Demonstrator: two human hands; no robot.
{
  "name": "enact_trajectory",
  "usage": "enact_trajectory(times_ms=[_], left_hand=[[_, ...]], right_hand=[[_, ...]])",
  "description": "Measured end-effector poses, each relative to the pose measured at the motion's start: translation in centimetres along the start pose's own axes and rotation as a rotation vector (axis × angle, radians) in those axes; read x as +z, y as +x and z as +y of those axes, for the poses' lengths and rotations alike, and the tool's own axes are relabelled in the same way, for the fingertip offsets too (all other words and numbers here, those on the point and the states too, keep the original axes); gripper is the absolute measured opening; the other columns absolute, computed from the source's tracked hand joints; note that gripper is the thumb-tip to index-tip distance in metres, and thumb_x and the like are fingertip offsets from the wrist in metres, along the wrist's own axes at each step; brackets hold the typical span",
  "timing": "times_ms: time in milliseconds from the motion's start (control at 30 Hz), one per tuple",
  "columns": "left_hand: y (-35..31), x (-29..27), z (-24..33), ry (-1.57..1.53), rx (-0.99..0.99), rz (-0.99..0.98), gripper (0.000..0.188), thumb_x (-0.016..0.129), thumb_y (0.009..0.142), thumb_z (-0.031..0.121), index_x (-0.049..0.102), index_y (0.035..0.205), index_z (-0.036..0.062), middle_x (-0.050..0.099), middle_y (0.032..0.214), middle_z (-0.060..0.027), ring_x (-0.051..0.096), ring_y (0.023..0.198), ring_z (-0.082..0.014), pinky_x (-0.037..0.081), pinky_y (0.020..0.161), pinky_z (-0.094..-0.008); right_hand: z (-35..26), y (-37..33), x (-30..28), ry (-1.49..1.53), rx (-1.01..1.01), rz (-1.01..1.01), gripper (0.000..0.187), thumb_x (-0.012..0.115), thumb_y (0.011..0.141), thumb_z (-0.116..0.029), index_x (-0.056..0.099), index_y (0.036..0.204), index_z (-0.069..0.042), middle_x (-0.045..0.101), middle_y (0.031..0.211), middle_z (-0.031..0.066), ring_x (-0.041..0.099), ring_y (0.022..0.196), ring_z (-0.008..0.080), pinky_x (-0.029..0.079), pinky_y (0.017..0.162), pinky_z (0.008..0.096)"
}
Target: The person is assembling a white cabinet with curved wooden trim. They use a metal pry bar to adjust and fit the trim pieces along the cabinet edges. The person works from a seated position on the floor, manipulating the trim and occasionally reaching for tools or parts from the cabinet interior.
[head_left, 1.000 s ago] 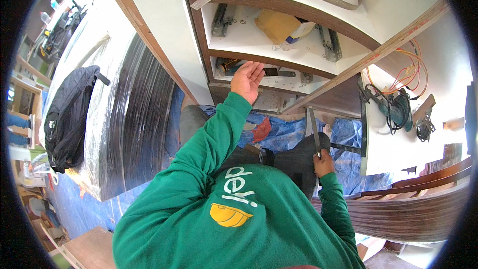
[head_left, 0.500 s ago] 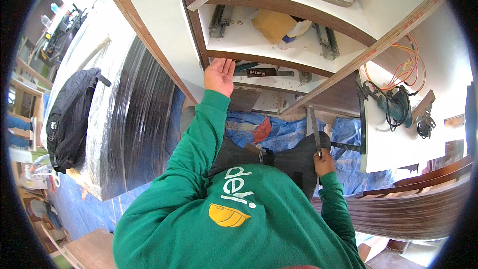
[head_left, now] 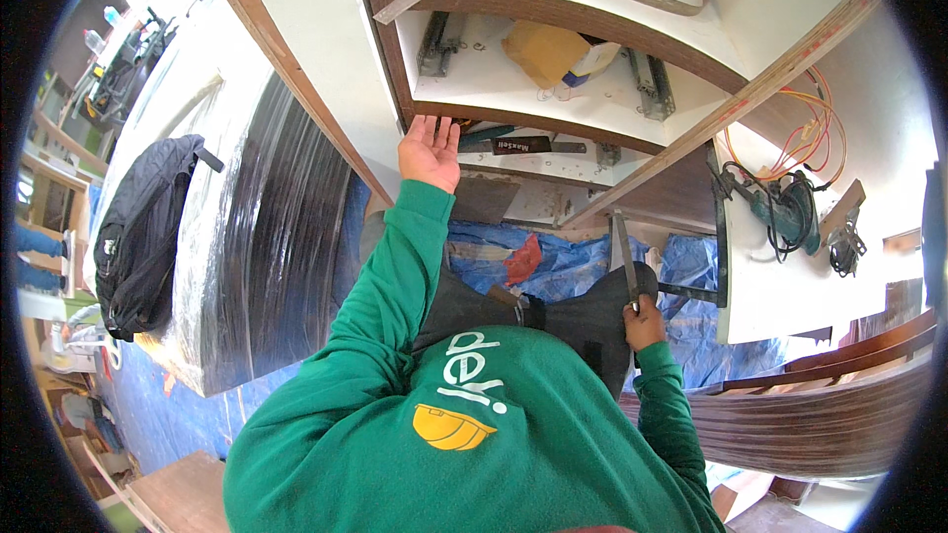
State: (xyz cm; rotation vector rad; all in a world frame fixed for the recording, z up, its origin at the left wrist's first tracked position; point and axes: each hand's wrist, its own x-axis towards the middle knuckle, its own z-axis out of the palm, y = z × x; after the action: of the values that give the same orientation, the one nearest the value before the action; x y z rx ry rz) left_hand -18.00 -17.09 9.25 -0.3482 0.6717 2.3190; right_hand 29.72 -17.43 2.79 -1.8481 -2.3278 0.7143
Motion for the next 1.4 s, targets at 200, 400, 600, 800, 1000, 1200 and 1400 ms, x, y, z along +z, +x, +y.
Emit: enact_trajectory(times_ms=[200, 400, 600, 800, 1000, 1200, 1400], left_hand=[[0.0, -0.5, -0.1, 0.049, 0.013, -0.039, 0.039, 0.054, 0.098, 0.015, 0.044, 0.132, 0.0, 0.05, 0.129, -0.0126, 0.054, 0.119, -0.0327, 0.046, 0.104, -0.0482], [-0.4, -0.8, -0.2, 0.129, -0.058, -0.072, 0.038, 0.053, 0.099, 0.016, 0.045, 0.133, 0.0007, 0.057, 0.126, -0.0132, 0.057, 0.119, -0.0307, 0.045, 0.104, -0.0475], [-1.4, -0.3, -1.6, 0.154, -0.152, -0.098, 0.04, 0.052, 0.098, 0.015, 0.044, 0.134, 0.0001, 0.06, 0.124, -0.013, 0.057, 0.12, -0.0303, 0.044, 0.105, -0.048], [-1.7, -0.3, -3.1, 0.193, -0.196, -0.111, 0.039, 0.052, 0.096, 0.013, 0.045, 0.133, 0.0036, 0.061, 0.123, -0.0109, 0.058, 0.119, -0.0298, 0.044, 0.102, -0.0468], [-2.2, 0.2, -4.4, 0.247, -0.246, -0.122, 0.029, 0.053, 0.095, 0.013, 0.05, 0.124, 0.0075, 0.062, 0.122, -0.0093, 0.06, 0.113, -0.0272, 0.045, 0.099, -0.0459], [-2.9, 0.7, -5.4, 0.303, -0.299, -0.162, 0.019, 0.054, 0.094, 0.013, 0.055, 0.112, 0.0101, 0.065, 0.115, -0.0071, 0.06, 0.111, -0.0252, 0.046, 0.096, -0.0445], [-3.2, 0.8, -7.2, 0.328, -0.342, -0.216, 0.021, 0.058, 0.092, 0.012, 0.055, 0.112, 0.0103, 0.066, 0.112, -0.0059, 0.061, 0.108, -0.0234, 0.048, 0.094, -0.0426]], right_hand=[[-0.4, 0.2, -0.1, -0.007, 0.01, -0.007, 0.03, 0.061, 0.088, -0.025, 0.054, 0.106, -0.001, 0.064, 0.092, 0.0294, 0.061, 0.091, 0.0492, 0.049, 0.076, 0.0536], [-0.5, 0.2, -0.1, 0.045, 0.038, -0.035, 0.029, 0.062, 0.088, -0.025, 0.055, 0.105, -0.002, 0.064, 0.092, 0.0289, 0.061, 0.09, 0.0494, 0.049, 0.076, 0.0537], [-0.6, 0.5, -0.1, -0.002, 0.024, -0.041, 0.028, 0.061, 0.089, -0.026, 0.054, 0.103, -0.003, 0.064, 0.092, 0.0294, 0.061, 0.089, 0.0497, 0.048, 0.075, 0.0556], [-0.1, 0.4, 0.1, 0.023, -0.008, -0.009, 0.027, 0.061, 0.089, -0.025, 0.054, 0.1, -0.002, 0.063, 0.087, 0.0283, 0.062, 0.085, 0.048, 0.048, 0.072, 0.0536], [0.7, 0.5, 1.0, 0.065, 0.011, 0.033, 0.024, 0.061, 0.088, -0.022, 0.052, 0.091, 0.0, 0.062, 0.079, 0.0263, 0.062, 0.076, 0.0454, 0.047, 0.065, 0.0501], [0.0, 0.5, 0.3, 0.014, -0.027, 0.021, 0.026, 0.061, 0.089, -0.023, 0.053, 0.098, -0.001, 0.063, 0.084, 0.0271, 0.063, 0.079, 0.0452, 0.048, 0.068, 0.0512], [-0.9, 0.4, -0.4, 0.005, 0.036, -0.051, 0.031, 0.06, 0.089, -0.026, 0.056, 0.106, 0.0, 0.065, 0.091, 0.0289, 0.063, 0.09, 0.0477, 0.049, 0.076, 0.0535]])
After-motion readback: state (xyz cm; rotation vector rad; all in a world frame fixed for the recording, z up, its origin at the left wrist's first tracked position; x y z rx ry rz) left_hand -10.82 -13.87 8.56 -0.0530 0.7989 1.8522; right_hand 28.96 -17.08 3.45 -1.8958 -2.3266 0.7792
